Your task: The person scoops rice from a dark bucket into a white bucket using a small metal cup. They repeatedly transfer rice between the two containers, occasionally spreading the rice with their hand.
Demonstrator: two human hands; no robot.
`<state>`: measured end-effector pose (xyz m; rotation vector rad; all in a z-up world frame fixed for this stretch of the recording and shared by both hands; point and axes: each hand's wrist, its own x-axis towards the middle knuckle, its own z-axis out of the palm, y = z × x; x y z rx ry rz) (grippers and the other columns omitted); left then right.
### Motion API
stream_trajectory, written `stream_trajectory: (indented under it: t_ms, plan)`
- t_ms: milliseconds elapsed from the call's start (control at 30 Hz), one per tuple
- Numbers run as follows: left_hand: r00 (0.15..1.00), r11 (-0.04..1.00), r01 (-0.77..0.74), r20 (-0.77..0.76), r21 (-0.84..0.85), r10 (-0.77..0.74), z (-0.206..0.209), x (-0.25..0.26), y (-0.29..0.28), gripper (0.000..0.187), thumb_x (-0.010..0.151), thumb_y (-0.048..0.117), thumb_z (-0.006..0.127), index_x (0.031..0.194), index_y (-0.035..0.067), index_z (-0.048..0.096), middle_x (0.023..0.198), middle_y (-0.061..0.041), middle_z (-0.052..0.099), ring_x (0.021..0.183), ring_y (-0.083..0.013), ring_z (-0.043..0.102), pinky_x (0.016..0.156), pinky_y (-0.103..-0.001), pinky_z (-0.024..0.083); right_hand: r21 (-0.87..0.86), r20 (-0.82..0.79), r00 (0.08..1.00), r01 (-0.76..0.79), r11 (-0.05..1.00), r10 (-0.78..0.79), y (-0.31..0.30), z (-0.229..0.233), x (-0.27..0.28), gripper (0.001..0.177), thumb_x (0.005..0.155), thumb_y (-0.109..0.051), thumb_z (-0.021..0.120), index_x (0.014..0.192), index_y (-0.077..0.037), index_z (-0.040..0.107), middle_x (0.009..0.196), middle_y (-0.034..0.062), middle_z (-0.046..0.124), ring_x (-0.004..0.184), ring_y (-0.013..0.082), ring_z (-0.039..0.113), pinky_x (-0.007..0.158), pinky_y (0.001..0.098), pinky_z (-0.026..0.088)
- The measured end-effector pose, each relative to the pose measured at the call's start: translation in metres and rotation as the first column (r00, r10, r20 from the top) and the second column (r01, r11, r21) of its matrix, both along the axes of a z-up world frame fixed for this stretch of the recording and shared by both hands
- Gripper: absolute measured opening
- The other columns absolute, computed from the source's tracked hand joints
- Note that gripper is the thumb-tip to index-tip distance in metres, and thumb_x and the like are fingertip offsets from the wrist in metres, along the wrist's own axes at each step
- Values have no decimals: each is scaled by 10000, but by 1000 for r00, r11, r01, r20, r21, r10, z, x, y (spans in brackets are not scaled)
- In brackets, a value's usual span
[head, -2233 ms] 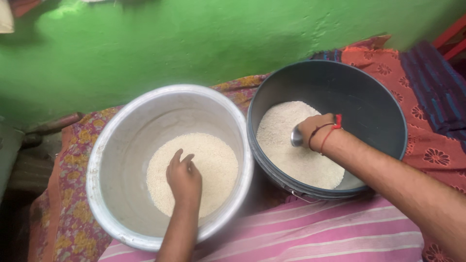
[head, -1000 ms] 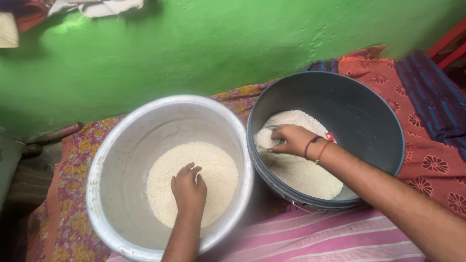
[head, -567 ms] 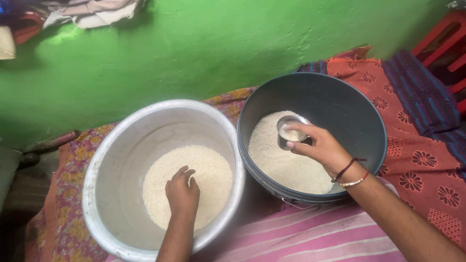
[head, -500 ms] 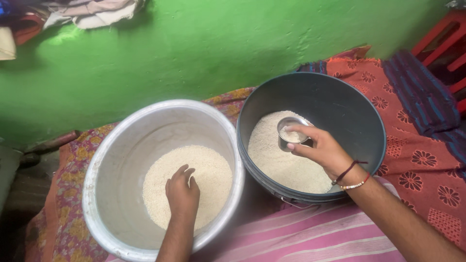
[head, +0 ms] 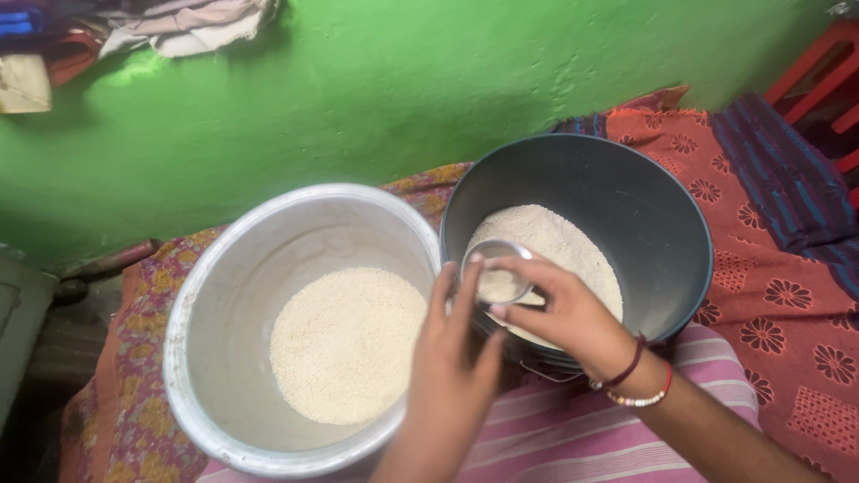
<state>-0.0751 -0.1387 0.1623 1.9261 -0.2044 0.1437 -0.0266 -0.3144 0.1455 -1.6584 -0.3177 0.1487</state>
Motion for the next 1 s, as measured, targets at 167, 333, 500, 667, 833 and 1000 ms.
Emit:
stream_trajectory:
  t_ms: [167, 333, 500, 667, 833, 1000]
  plan:
    - [981, 988, -127, 134, -87, 138, 2, 2, -10, 736, 691, -112, 616, 1399, 86, 603, 1561, -273, 426, 1368, -417, 555, 1034, -419, 545, 126, -82, 986, -135, 983, 146, 28, 4, -22, 531, 884, -68, 699, 1399, -12, 585, 1552, 113, 471, 1444, 200, 441, 1139, 313, 384]
    - [956, 972, -222, 181, -72, 232, -28, 7, 18, 589, 730, -141, 650, 1282, 46, 734, 1529, -267, 500, 1408, -409, 540, 1132, -405, 467, 147, -154, 970, -167, 975, 190, 21, -12, -8, 425, 993, -221, 615, 1317, 43, 692, 1458, 207, 624, 1342, 258, 574, 1122, 352, 454]
    - [926, 907, -363, 186, 213, 327, -70, 17, 80, 478, 733, -102, 706, 1164, 95, 777, 1545, -246, 462, 1278, -376, 612, 1080, -399, 500, 163, -298, 954, 22, 986, 28, -10, -48, 41, 497, 1014, -349, 531, 1351, 5, 627, 1445, 188, 621, 1366, 276, 579, 1103, 426, 495]
    - [922, 774, -356, 60, 524, 383, -121, 31, 149, 387, 748, -114, 724, 1052, 111, 809, 1560, -217, 447, 1284, -382, 602, 1057, -406, 530, 216, -501, 860, 232, 948, -96, -54, -75, 97, 639, 1016, -437, 478, 1438, 42, 483, 1518, 190, 517, 1390, 348, 534, 1112, 517, 479]
    - [956, 584, -173, -8, 793, 293, -150, 41, 188, 393, 724, -117, 720, 1005, 136, 824, 1545, -206, 446, 1326, -367, 570, 1119, -429, 494, 372, -687, 724, 423, 826, -61, -83, -85, 118, 723, 1047, -515, 383, 1524, 25, 316, 1633, 234, 302, 1490, 399, 367, 1129, 611, 407]
    - [959, 293, 162, -221, 942, 180, -153, 56, 188, 333, 753, -86, 697, 1019, 94, 785, 1591, -202, 347, 1413, -335, 424, 1200, -527, 326, 346, -677, 735, 365, 864, -39, -89, -92, 121, 767, 1020, -557, 307, 1555, -7, 295, 1646, 226, 297, 1518, 404, 312, 1127, 631, 379]
